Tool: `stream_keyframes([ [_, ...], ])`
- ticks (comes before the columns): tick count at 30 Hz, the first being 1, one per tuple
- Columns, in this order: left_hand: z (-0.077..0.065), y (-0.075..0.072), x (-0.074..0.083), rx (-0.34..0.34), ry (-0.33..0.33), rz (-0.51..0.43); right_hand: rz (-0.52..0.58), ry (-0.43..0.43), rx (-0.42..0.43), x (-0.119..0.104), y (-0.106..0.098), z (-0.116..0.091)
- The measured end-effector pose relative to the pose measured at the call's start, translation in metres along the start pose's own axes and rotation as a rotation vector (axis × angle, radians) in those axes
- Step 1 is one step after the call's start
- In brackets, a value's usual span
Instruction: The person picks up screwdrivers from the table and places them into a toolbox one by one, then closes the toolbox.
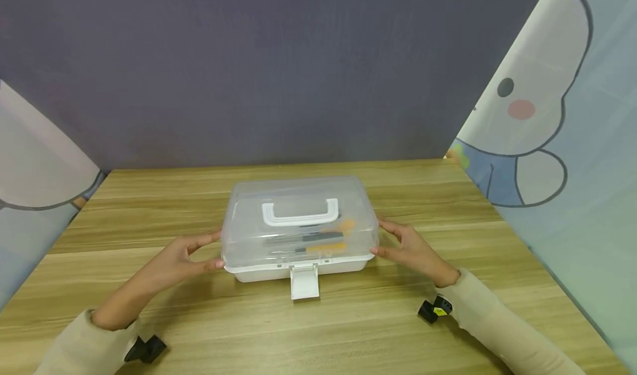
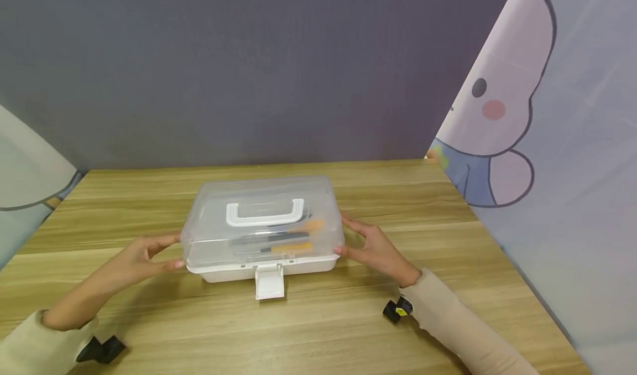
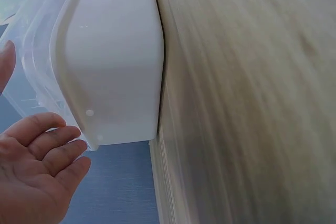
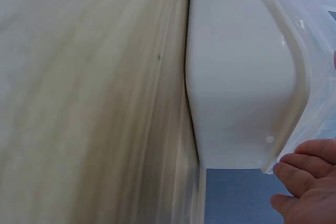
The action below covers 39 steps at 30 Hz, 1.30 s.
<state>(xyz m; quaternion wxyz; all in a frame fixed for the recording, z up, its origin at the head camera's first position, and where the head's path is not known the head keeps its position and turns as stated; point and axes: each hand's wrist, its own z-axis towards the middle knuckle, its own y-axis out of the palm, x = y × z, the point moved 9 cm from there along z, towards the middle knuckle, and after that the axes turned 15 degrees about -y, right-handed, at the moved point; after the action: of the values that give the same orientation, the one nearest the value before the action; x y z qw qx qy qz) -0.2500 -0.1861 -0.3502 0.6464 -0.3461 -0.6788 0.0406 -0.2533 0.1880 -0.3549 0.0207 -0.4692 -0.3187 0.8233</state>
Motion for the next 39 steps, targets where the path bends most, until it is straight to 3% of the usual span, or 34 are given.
stream_keyframes([
  [14, 0.0021, 0.0001, 0.0001, 0.113, -0.021, 0.076, 0.013, 0.007, -0.010, 0.0021, 0.0006, 0.0003],
  [29, 0.0007, 0.0016, 0.0012, 0.123, -0.009, 0.096, -0.017, 0.034, -0.018, 0.0059, 0.0037, -0.0013],
  [39, 0.0001, 0.0006, -0.0002, 0.128, -0.036, 0.133, -0.044, 0.044, -0.035, 0.0058, 0.0046, -0.0028],
])
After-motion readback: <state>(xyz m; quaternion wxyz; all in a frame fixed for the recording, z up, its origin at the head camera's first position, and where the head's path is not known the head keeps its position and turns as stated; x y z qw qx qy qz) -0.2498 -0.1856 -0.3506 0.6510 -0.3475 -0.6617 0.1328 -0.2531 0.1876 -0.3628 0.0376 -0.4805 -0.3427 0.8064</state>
